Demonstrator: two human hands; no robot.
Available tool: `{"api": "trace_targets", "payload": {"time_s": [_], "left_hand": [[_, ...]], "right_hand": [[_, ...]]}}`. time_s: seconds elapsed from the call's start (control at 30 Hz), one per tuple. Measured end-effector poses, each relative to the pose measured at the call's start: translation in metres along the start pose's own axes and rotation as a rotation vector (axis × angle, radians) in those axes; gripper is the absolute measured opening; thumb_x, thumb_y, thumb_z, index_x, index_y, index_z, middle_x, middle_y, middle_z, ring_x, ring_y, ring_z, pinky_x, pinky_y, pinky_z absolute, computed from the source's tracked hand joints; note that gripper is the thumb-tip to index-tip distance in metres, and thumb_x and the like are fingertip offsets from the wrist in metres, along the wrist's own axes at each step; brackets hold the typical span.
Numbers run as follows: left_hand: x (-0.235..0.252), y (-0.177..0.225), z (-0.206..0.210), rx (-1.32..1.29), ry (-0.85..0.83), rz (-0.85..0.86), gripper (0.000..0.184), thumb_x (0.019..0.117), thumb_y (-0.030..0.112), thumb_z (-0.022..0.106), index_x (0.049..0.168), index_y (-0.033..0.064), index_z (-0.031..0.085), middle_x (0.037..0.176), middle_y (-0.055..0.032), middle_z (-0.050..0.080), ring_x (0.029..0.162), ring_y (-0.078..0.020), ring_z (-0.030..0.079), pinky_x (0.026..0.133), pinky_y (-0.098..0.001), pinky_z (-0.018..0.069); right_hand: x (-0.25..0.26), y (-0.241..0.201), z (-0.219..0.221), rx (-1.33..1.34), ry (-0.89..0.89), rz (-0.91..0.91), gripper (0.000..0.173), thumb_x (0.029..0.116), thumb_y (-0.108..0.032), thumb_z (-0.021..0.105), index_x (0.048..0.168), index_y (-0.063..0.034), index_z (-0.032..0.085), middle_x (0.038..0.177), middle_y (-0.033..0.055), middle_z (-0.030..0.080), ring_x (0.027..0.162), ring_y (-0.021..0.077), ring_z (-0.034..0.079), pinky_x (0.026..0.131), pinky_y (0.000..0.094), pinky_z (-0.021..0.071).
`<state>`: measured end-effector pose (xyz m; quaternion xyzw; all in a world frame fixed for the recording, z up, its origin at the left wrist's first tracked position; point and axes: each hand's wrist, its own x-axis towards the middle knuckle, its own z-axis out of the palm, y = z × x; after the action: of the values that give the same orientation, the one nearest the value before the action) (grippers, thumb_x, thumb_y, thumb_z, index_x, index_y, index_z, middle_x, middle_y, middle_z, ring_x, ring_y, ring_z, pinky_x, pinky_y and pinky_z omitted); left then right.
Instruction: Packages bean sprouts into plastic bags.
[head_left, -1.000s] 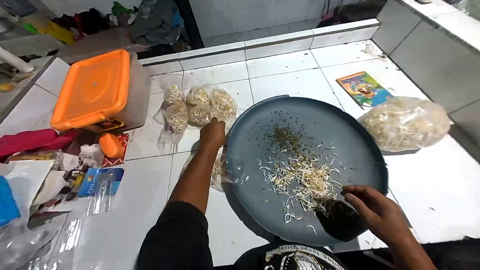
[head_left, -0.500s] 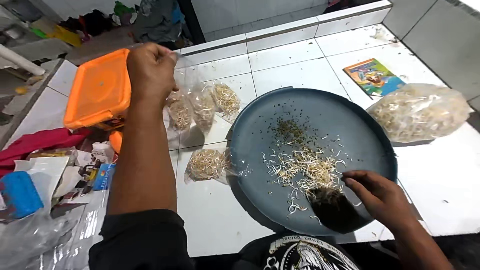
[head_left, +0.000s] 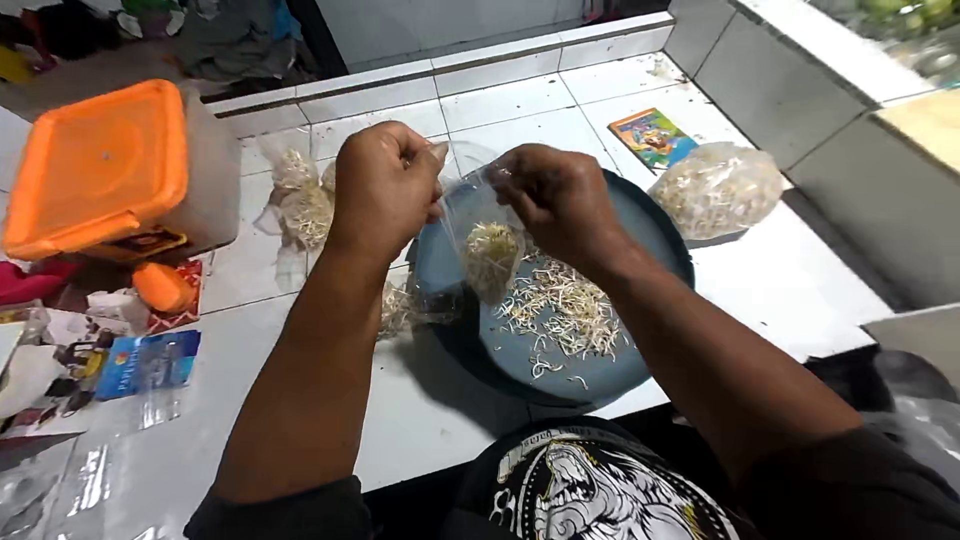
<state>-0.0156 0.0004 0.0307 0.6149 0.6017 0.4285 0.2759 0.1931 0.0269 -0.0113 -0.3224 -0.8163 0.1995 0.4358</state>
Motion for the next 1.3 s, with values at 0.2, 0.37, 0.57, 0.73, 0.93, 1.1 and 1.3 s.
{"api": "trace_targets", "payload": {"time_s": [0.2, 0.37, 0.57, 0.73, 0.93, 1.1, 1.3], "left_hand": [[0.0, -0.002, 0.021, 0.046, -0.127, 0.061, 0.018, 0.1017, 0.022, 0.063, 0.098, 0.0042, 0.065, 0.08, -0.0052, 0.067, 0.059, -0.0136, 0.066, 0.057, -0.0339, 0.0617], [-0.003, -0.015, 0.059, 0.384, -0.343, 0.284, 0.019, 0.1021, 0.019, 0.057, 0.098, 0.004, 0.069, 0.087, -0.0108, 0.066, 0.081, -0.0243, 0.065, 0.077, -0.0496, 0.0557], [-0.086, -0.05, 0.102, -0.109, -0.006, 0.06, 0.025, 0.1064, 0.026, 0.055, 0.115, 0.0039, 0.06, 0.086, -0.0076, 0.064, 0.066, -0.0156, 0.062, 0.059, -0.0333, 0.0562], [-0.139, -0.083, 0.177, -1.07, -0.524, -0.864, 0.112, 0.0885, 0.086, -0.002, 0.122, 0.0021, 0.065, 0.096, -0.0155, 0.074, 0.083, -0.0258, 0.072, 0.073, -0.0427, 0.0606], [-0.12, -0.088, 0.214, -1.248, -0.361, -0.764, 0.069, 0.1078, 0.059, 0.023, 0.132, 0.0083, 0.063, 0.101, -0.0113, 0.073, 0.091, -0.0206, 0.071, 0.083, -0.0366, 0.0588], [-0.116, -0.084, 0.221, -1.117, -0.168, -0.69, 0.033, 0.1094, 0.031, 0.047, 0.105, 0.0075, 0.07, 0.076, -0.0004, 0.058, 0.07, -0.0136, 0.057, 0.074, -0.0323, 0.054], [-0.115, -0.101, 0.209, -0.6, -0.223, -0.4, 0.039, 0.1114, 0.031, 0.04, 0.097, 0.0052, 0.065, 0.086, -0.0048, 0.062, 0.077, -0.0147, 0.06, 0.074, -0.0348, 0.0537]], "right_hand": [[-0.026, 0.02, -0.02, -0.008, -0.152, -0.002, 0.015, 0.092, -0.018, 0.076, 0.1, -0.0064, 0.072, 0.085, 0.0022, 0.069, 0.07, 0.0087, 0.063, 0.065, 0.0284, 0.0559], [-0.04, 0.041, -0.009, -0.036, -0.124, 0.012, 0.016, 0.088, -0.013, 0.078, 0.097, -0.0042, 0.069, 0.122, 0.0117, 0.067, 0.086, 0.0141, 0.068, 0.073, 0.0312, 0.0601], [-0.077, 0.049, -0.014, -0.172, -0.249, 0.214, 0.07, 0.0926, -0.016, 0.073, 0.155, -0.016, 0.042, 0.087, 0.0065, 0.067, 0.069, 0.0212, 0.066, 0.064, 0.0456, 0.0595], [-0.142, 0.042, -0.026, -0.25, -0.173, 0.083, 0.014, 0.0956, -0.013, 0.067, 0.105, -0.0106, 0.077, 0.093, 0.0062, 0.071, 0.081, 0.018, 0.069, 0.072, 0.0393, 0.0604], [-0.221, 0.041, 0.004, -0.207, 0.015, 0.23, 0.014, 0.0967, -0.013, 0.067, 0.106, -0.0091, 0.077, 0.099, 0.0061, 0.075, 0.09, 0.0135, 0.072, 0.081, 0.032, 0.0625], [-0.226, 0.052, 0.013, -0.162, 0.065, 0.498, 0.019, 0.1004, -0.018, 0.062, 0.109, -0.0089, 0.077, 0.093, 0.0027, 0.073, 0.078, 0.0075, 0.067, 0.073, 0.0268, 0.0596], [-0.214, 0.055, -0.001, 0.443, -0.166, 0.84, 0.029, 0.1071, -0.024, 0.049, 0.099, -0.0062, 0.07, 0.087, 0.0007, 0.066, 0.078, 0.0083, 0.062, 0.074, 0.0297, 0.0545]]}}
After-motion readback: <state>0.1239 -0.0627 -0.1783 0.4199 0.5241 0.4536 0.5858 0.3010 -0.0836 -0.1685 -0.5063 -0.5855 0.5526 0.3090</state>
